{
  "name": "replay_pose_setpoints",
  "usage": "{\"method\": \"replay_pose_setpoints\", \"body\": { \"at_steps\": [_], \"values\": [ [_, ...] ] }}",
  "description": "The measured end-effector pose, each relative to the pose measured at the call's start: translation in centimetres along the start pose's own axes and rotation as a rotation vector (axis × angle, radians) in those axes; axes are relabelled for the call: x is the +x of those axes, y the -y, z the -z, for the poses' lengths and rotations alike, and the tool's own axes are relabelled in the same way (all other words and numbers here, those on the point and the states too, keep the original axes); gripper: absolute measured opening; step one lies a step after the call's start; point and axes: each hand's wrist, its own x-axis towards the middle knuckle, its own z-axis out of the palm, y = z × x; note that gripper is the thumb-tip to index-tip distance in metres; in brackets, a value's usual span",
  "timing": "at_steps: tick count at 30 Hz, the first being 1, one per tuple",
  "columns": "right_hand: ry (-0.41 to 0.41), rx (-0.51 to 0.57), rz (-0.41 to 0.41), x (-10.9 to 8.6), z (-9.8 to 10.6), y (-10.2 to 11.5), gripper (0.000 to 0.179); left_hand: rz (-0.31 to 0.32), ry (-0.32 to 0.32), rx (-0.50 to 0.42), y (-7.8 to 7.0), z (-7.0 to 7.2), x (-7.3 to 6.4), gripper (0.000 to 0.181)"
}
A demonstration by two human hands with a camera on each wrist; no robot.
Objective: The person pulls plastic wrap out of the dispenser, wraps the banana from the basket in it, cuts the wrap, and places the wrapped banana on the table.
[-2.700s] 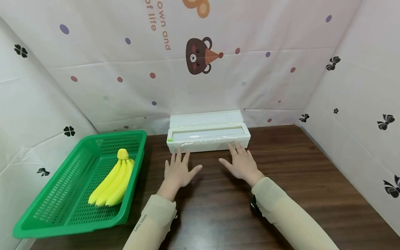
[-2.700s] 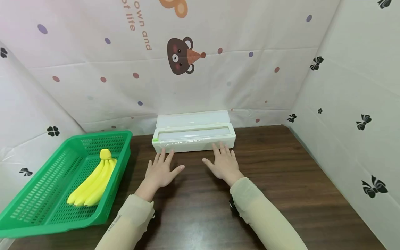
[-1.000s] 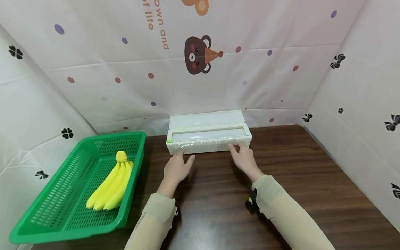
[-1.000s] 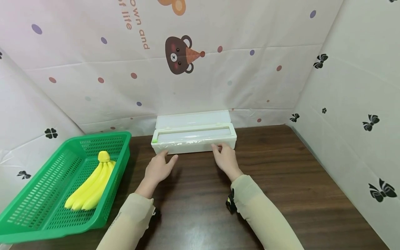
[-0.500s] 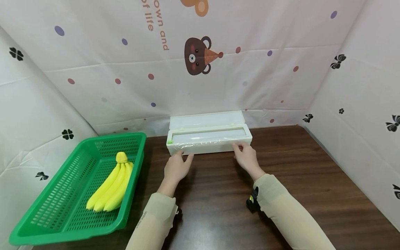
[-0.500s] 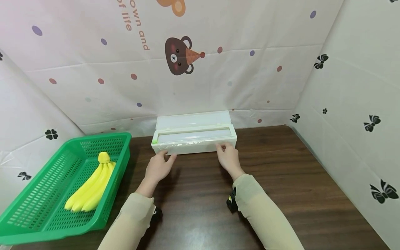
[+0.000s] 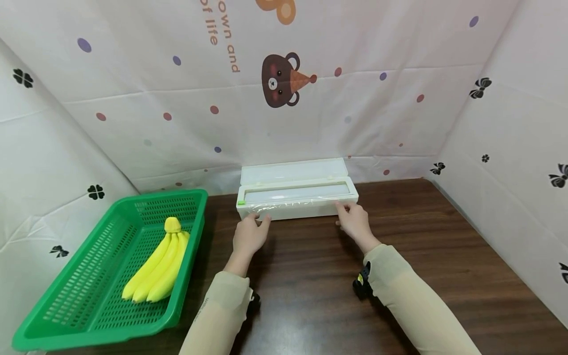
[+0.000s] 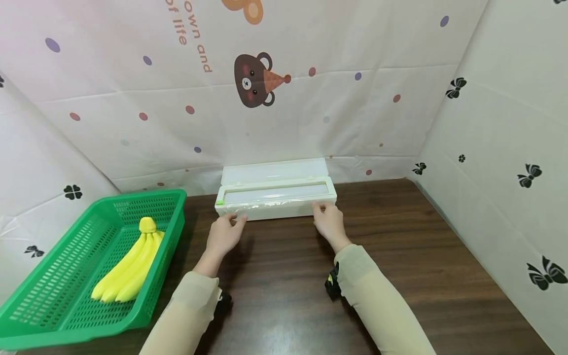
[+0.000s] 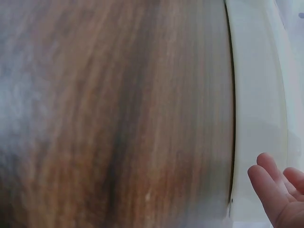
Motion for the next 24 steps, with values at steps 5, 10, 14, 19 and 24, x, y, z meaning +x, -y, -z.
{"method": "replay_pose_setpoints", "body": {
  "at_steps": [5,10,14,19,24],
  "values": [
    [0.017,0.040,-0.035,0.3,0.2,0.1,0.052,0.030,-0.018,-0.064,0.1,0.1,0.4,0.053],
    [0.028,0.075,-0.090,0.8,0.4,0.2,0.055,0.083,-0.015,-0.140,0.2,0.3,0.7,0.049],
    [0.019,0.108,-0.121,1.1,0.4,0.3,0.058,0.138,-0.045,-0.142,0.5,0.5,1.1,0.043],
    [0.000,0.150,-0.162,1.5,0.3,0.2,0.060,0.195,-0.094,-0.162,0.7,0.7,1.7,0.040],
    [-0.013,0.122,-0.155,1.8,-0.1,0.3,0.061,0.237,-0.123,-0.253,0.8,0.9,2.3,0.039]
  ]
}}
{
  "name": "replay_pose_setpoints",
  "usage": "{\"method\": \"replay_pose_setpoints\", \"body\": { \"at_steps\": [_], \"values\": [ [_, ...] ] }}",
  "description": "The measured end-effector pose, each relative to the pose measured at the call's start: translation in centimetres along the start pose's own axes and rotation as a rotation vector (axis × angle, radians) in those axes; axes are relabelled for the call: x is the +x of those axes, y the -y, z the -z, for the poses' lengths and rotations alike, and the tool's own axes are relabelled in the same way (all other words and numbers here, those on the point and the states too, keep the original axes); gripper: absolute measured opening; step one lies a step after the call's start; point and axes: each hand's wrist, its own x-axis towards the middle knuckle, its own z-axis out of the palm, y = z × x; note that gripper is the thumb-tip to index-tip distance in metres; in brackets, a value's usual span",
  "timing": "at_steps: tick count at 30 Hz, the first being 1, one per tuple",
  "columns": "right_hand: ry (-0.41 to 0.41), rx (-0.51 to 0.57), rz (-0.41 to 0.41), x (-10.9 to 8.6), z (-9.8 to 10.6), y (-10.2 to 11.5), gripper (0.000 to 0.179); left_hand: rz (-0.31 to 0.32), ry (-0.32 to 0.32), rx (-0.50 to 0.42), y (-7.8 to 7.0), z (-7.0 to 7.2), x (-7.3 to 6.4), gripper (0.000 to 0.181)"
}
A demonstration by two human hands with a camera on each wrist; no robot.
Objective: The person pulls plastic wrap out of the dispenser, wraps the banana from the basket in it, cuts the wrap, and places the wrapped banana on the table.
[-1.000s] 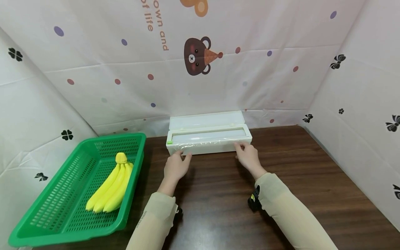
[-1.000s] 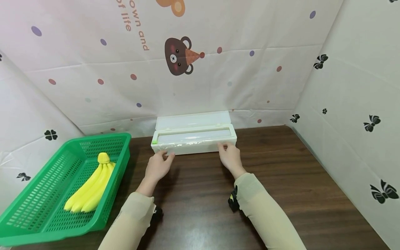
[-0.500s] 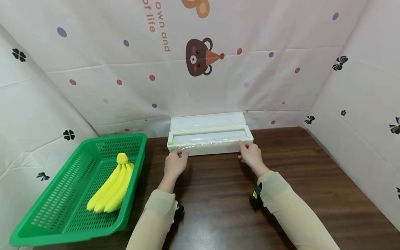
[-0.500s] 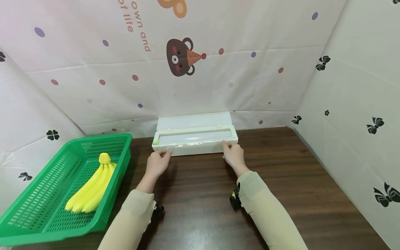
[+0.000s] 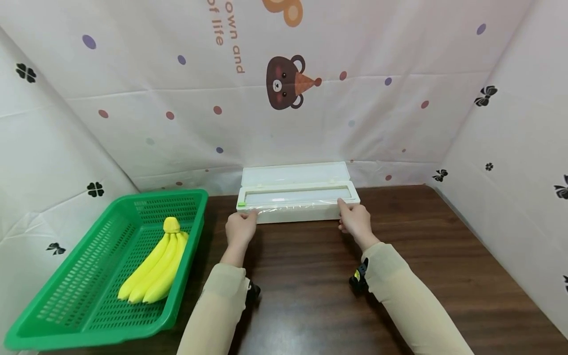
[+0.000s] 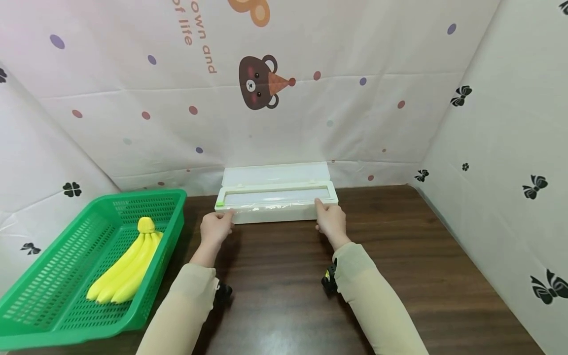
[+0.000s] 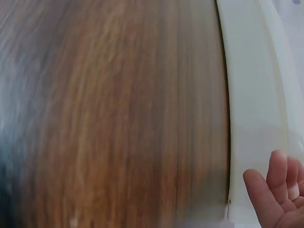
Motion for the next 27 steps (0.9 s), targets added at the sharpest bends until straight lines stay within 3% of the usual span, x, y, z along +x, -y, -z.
{"method": "replay_pose_setpoints", "body": {
  "at_steps": [6,17,27],
  "values": [
    [-0.014,0.014,0.017,0.07,-0.54,0.56,0.060,0.033,0.002,-0.112,-0.10,0.26,0.47,0.038],
    [-0.036,0.125,-0.077,0.14,-0.15,0.51,0.050,0.082,0.023,-0.218,0.16,-0.21,0.71,0.024],
    [-0.045,0.176,-0.035,-0.18,-0.18,0.71,0.033,0.123,0.048,-0.324,0.35,0.08,0.67,0.024]
  ]
}}
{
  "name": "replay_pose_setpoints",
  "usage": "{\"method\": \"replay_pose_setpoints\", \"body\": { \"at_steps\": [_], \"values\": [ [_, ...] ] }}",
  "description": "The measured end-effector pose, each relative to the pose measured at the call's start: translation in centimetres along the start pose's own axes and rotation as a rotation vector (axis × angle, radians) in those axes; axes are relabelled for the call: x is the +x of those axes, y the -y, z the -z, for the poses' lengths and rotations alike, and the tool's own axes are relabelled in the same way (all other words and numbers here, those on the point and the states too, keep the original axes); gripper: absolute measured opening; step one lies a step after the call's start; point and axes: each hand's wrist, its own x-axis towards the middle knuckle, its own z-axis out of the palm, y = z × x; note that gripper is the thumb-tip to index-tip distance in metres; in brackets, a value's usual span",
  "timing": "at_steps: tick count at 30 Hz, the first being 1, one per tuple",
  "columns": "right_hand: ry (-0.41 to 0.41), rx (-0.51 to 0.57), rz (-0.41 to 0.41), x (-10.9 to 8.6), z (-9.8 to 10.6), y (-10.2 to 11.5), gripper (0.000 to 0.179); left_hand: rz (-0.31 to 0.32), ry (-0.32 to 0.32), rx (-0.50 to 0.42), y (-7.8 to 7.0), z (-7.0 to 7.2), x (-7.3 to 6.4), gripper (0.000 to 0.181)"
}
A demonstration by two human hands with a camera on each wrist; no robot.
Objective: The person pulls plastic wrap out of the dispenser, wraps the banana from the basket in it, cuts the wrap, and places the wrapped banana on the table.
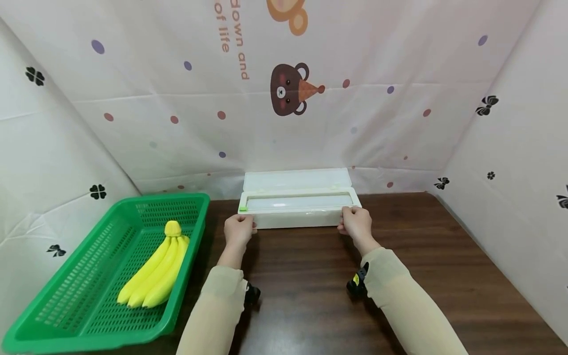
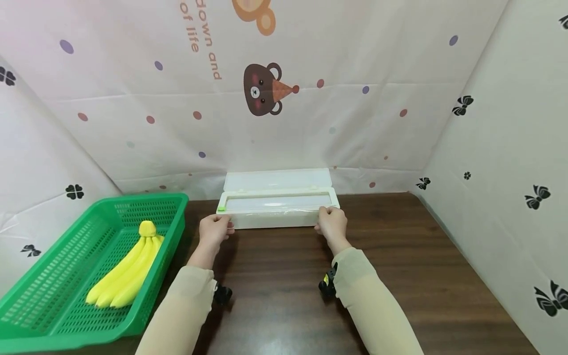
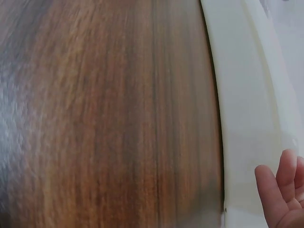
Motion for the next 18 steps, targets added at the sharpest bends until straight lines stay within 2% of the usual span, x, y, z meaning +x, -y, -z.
{"method": "replay_pose_setpoints", "body": {
  "at_steps": [9,18],
  "values": [
    [0.018,0.033,0.054,0.10,0.16,0.46,0.035,0.017,0.023,-0.117,-0.19,0.45,0.31,0.022],
    [0.051,0.075,0.042,0.24,0.45,0.73,0.033,0.032,0.007,-0.131,-0.80,0.37,0.59,0.021]
  ]
}}
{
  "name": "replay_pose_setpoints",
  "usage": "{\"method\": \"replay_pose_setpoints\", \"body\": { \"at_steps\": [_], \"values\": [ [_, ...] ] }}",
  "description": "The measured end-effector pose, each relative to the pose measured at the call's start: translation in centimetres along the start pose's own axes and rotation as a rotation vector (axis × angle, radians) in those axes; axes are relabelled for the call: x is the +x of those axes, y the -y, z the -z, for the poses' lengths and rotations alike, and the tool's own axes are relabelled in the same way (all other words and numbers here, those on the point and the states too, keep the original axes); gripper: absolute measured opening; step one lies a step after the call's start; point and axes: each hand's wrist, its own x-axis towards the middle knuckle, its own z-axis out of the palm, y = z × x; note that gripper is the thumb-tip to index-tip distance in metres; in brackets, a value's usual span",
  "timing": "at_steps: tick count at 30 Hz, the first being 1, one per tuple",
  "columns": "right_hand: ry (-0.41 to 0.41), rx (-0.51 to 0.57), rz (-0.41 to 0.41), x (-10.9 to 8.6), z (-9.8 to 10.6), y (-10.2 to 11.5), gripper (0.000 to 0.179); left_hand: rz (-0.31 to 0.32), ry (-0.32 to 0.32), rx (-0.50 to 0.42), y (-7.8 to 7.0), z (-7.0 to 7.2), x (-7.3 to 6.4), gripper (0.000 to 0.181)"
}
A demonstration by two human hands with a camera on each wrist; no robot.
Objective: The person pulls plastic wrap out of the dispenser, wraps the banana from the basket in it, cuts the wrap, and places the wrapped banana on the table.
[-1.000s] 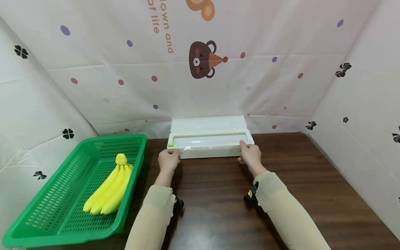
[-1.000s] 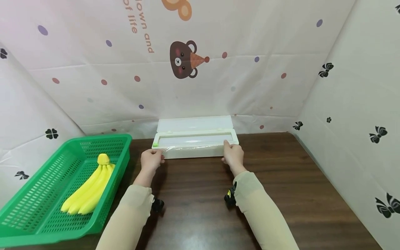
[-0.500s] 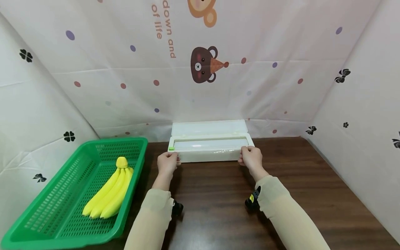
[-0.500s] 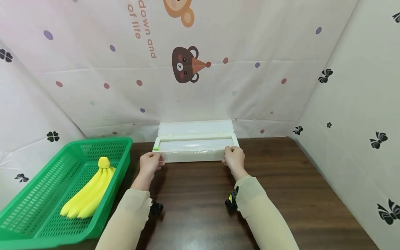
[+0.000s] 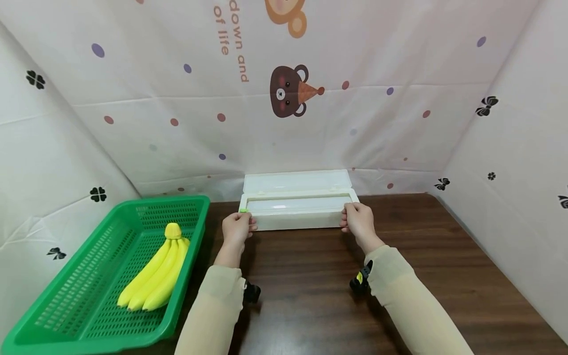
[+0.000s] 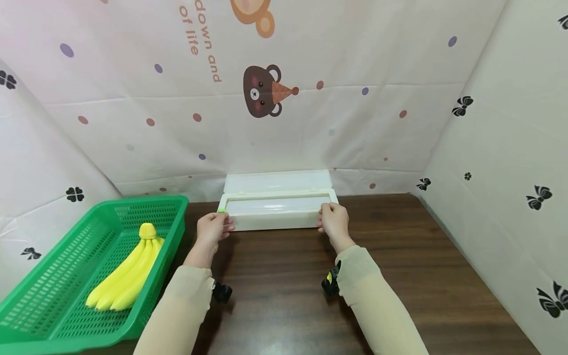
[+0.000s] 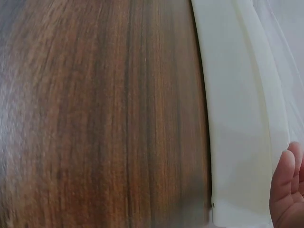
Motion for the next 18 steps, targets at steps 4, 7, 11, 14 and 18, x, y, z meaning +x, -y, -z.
{"method": "replay_pose_setpoints", "body": {
  "at_steps": [4,7,11,14,18],
  "values": [
    [0.003,0.039,-0.005,0.07,0.00,0.00,0.033,-0.002,-0.008,-0.011,-0.09,-0.04,0.03,0.021],
    [0.001,0.071,-0.012,0.12,-0.05,-0.23,0.032,-0.001,-0.008,-0.017,0.03,-0.01,-0.02,0.021],
    [0.009,0.096,-0.025,0.17,-0.06,-0.56,0.030,0.005,-0.008,-0.017,0.19,0.02,-0.07,0.020],
    [0.006,0.108,-0.006,0.38,-0.08,-0.54,0.030,-0.010,-0.013,-0.020,0.02,0.01,-0.03,0.020],
    [-0.006,0.114,0.021,0.64,-0.11,-0.34,0.030,-0.031,-0.020,-0.032,-0.36,0.05,0.04,0.020]
  ]
}}
